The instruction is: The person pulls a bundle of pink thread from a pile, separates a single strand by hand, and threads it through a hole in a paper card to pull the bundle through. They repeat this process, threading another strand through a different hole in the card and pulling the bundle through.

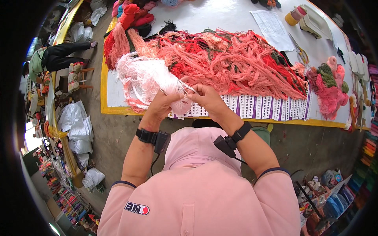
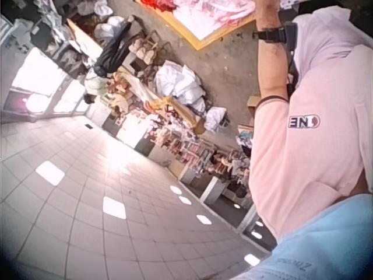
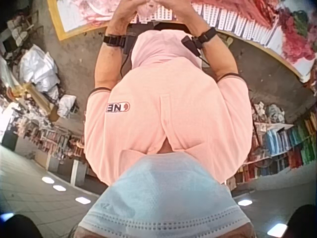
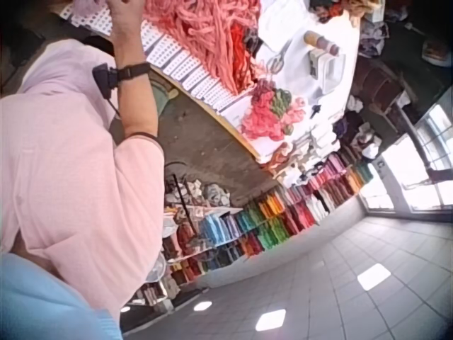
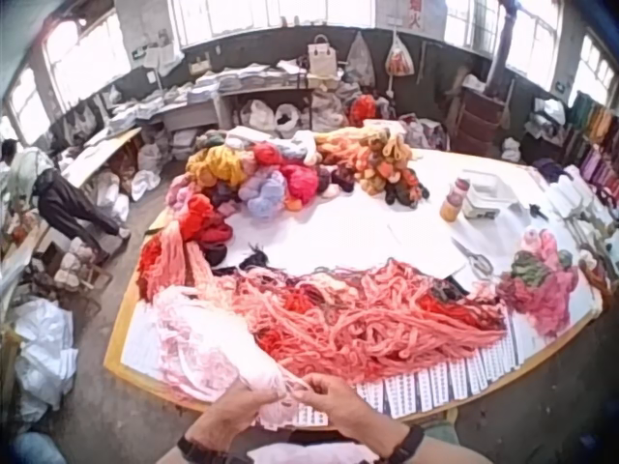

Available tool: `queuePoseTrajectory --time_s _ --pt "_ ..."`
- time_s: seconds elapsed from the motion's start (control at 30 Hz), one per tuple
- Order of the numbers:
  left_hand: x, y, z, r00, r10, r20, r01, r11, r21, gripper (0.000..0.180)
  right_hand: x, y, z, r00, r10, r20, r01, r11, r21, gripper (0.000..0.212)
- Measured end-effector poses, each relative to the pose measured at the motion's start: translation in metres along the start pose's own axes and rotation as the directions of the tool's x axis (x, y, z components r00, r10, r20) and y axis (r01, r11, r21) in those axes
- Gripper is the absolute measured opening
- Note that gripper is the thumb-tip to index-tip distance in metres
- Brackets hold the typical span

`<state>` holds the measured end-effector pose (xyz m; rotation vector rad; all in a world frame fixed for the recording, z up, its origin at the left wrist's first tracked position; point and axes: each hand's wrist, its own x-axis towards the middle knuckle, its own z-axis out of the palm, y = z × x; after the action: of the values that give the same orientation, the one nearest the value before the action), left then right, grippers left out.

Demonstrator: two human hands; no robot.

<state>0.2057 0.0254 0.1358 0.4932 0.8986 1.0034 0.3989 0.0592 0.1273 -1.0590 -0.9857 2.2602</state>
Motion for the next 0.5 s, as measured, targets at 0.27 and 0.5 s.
queuePoseTrajectory --time_s 0.27,0.5 --pt "-0.0019 0.0004 0.0014 0.998 -0.039 -0.053 0.036 0.998 -0.059 0.058 -0.0036 -0.0027 0.0029 0.996 0.003 -0.085 -0.010 0.997 -0.079 0.017" --pt "-0.0039 0.0033 0.0052 1.000 -0.029 -0.007 0.028 0.987 -0.157 0.060 -0.0086 -0.0042 0.0021 1.000 -0.004 -0.024 0.001 0.993 -0.114 0.013"
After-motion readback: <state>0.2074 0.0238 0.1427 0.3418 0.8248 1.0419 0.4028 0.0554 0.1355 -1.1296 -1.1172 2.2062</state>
